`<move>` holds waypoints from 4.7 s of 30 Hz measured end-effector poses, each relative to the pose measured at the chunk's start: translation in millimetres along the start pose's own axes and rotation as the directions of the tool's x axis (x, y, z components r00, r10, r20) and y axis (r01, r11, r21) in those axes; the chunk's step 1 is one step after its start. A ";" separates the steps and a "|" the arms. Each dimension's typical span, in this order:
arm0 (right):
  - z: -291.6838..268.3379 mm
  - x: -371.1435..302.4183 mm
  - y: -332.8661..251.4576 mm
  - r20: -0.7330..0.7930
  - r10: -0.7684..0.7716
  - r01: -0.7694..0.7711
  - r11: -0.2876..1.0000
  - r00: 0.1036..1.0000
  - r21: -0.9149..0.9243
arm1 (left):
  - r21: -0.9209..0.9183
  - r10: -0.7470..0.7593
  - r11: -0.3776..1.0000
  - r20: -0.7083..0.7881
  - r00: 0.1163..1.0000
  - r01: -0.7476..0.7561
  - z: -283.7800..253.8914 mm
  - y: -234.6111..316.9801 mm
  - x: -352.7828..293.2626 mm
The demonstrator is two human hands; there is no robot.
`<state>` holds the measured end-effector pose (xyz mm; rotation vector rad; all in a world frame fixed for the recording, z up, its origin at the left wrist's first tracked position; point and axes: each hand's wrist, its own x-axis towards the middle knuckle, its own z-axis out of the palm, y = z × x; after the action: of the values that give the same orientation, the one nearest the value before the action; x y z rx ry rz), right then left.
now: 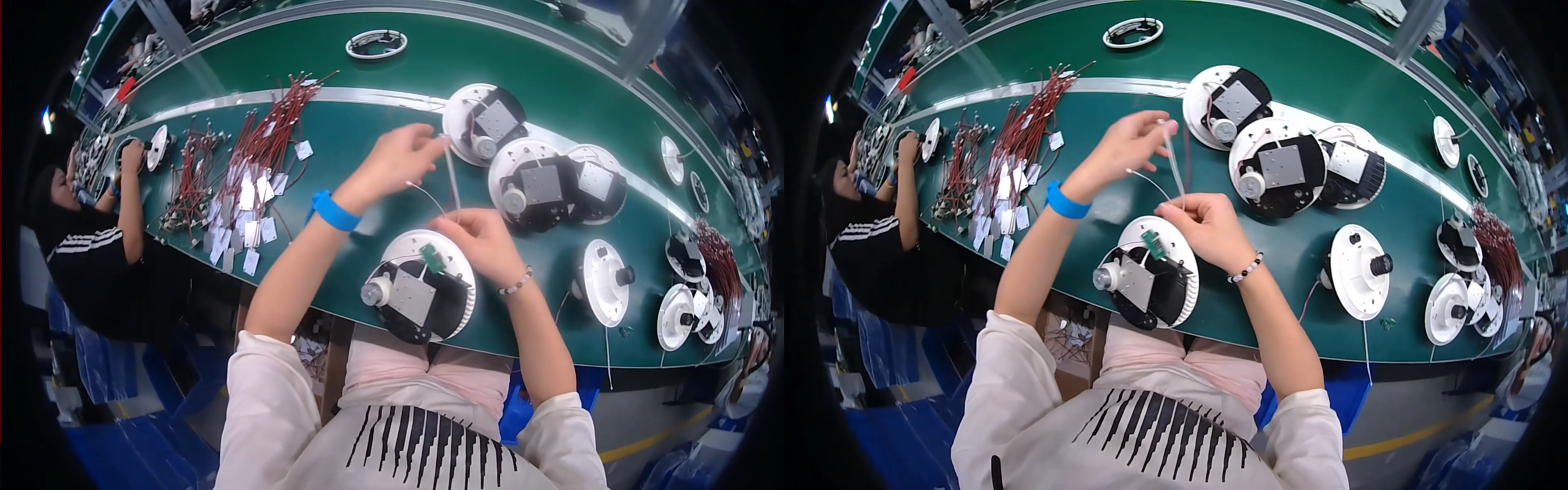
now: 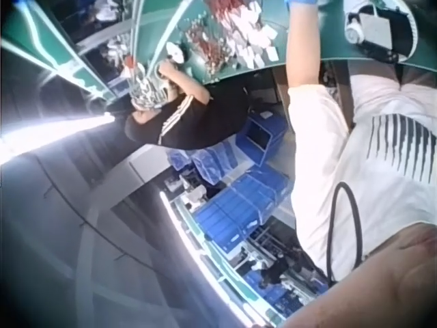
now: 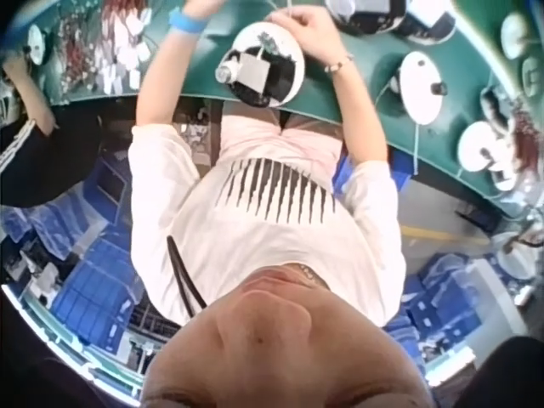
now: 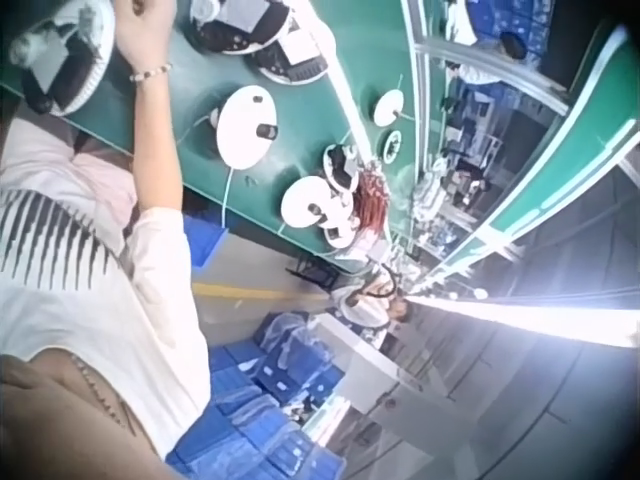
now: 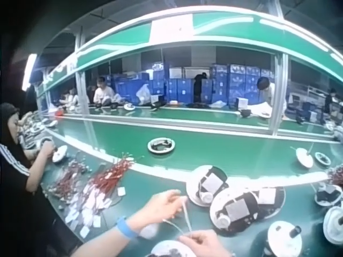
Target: Assembling electronic modules into circular plastic housings on a factory production line.
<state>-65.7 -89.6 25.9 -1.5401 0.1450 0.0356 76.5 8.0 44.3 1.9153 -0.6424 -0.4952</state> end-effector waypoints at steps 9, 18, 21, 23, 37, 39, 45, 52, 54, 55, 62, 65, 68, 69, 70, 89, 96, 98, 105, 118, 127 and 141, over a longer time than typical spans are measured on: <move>-0.8 -0.4 2.5 -0.017 0.056 -0.056 0.998 0.998 0.019 | 0.329 0.214 0.938 -0.298 0.930 -0.110 -59.0 -50.3 -47.5; -5.3 4.3 10.4 -0.158 0.002 -0.074 0.890 0.987 -0.449 | 0.815 0.158 0.543 -0.336 0.929 0.202 -122.3 -100.4 -34.0; -3.3 7.5 16.1 -0.183 -0.085 0.009 0.925 0.979 -0.381 | 0.853 0.172 0.476 -0.328 0.929 0.213 -127.2 -107.7 -26.9; -3.4 6.1 16.4 -0.178 -0.089 0.010 0.915 0.980 -0.403 | 0.825 0.191 0.539 -0.316 0.929 0.170 -132.3 -109.6 -26.0; -3.8 6.3 12.4 -0.174 -0.122 0.021 0.871 0.977 -0.491 | -0.779 -0.202 0.627 -0.153 0.967 0.007 -171.5 -29.8 -30.9; -2.7 4.5 13.3 -0.179 -0.154 0.050 0.874 0.972 -0.482 | -0.708 0.038 0.681 -0.220 0.975 -0.186 -187.7 -15.6 -30.1; -6.1 3.3 10.7 -0.169 -0.121 0.012 0.844 0.978 -0.536 | 0.329 -0.070 0.940 -0.065 0.995 0.088 -145.0 12.9 -35.0; -3.1 2.4 9.2 -0.151 -0.139 0.037 0.844 0.979 -0.535 | 0.380 0.194 0.921 -0.272 0.943 -0.080 -178.2 -11.4 -72.9; -4.2 3.4 7.7 -0.147 -0.119 0.020 0.840 0.982 -0.543 | 0.288 0.272 0.952 -0.634 0.724 -0.106 -190.4 -1.8 -76.4; -4.5 2.6 7.5 -0.143 -0.102 0.006 0.833 0.985 -0.553 | 0.368 0.245 0.929 -0.515 0.821 -0.047 -173.4 -9.3 -79.1; -6.7 3.5 4.6 -0.143 0.033 -0.088 0.913 0.989 -0.398 | 0.116 0.048 0.993 -0.354 0.934 -0.007 -136.7 -16.0 -90.1; -10.3 3.9 4.2 -0.137 0.058 -0.100 0.942 0.989 -0.322 | 0.066 0.116 0.993 -0.558 0.822 -0.095 -151.2 -33.5 -88.4; -15.4 6.3 7.9 -0.143 0.068 -0.105 0.957 0.987 -0.269 | 0.032 -0.068 0.997 -0.184 0.981 0.075 -130.9 -31.8 -96.4; -15.6 5.7 6.5 -0.146 0.065 -0.103 0.958 0.987 -0.269 | -0.032 0.085 0.993 -0.459 0.884 -0.112 -149.7 -30.9 -96.2; -16.2 5.7 4.4 -0.150 0.066 -0.103 0.962 0.987 -0.254 | -0.069 0.110 0.983 -0.508 0.854 -0.167 -161.3 -39.4 -99.3; 54.8 5.7 -76.6 0.217 -0.426 0.459 0.629 0.879 -0.627 | -0.247 -0.001 0.961 -0.457 0.889 -0.126 -149.5 -50.0 -151.5; 134.9 115.0 -53.3 0.239 -0.086 0.234 0.662 0.967 -0.712 | -0.452 0.222 0.834 -0.249 0.943 -0.316 -148.5 4.9 -136.8; 151.4 130.3 -48.1 0.245 0.023 0.104 0.864 0.969 -0.493 | -0.429 0.233 0.848 -0.229 0.945 -0.313 -148.4 15.0 -136.3; 167.7 137.9 -54.8 0.211 -0.063 -0.020 0.930 0.975 0.368 | -0.524 0.261 0.786 -0.200 0.944 -0.328 -153.2 18.8 -139.5; 119.9 88.8 -106.5 0.448 -0.427 -0.051 0.676 0.786 0.735 | -0.400 0.328 0.813 -0.286 0.900 -0.423 -149.3 45.8 -172.1; 98.8 69.8 -103.2 0.550 -0.092 -0.018 0.981 0.830 0.192 | -0.319 0.196 0.913 -0.207 0.959 -0.255 -149.5 30.4 -165.1; 52.9 24.4 -102.0 0.723 0.309 0.190 0.834 0.617 -0.519 | -0.379 0.072 0.862 -0.565 0.822 -0.336 -197.3 -14.2 -117.7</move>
<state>-26.1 -41.8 125.6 -1.9594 -0.5873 0.8967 106.0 224.2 117.6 1.3990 -0.3155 0.0503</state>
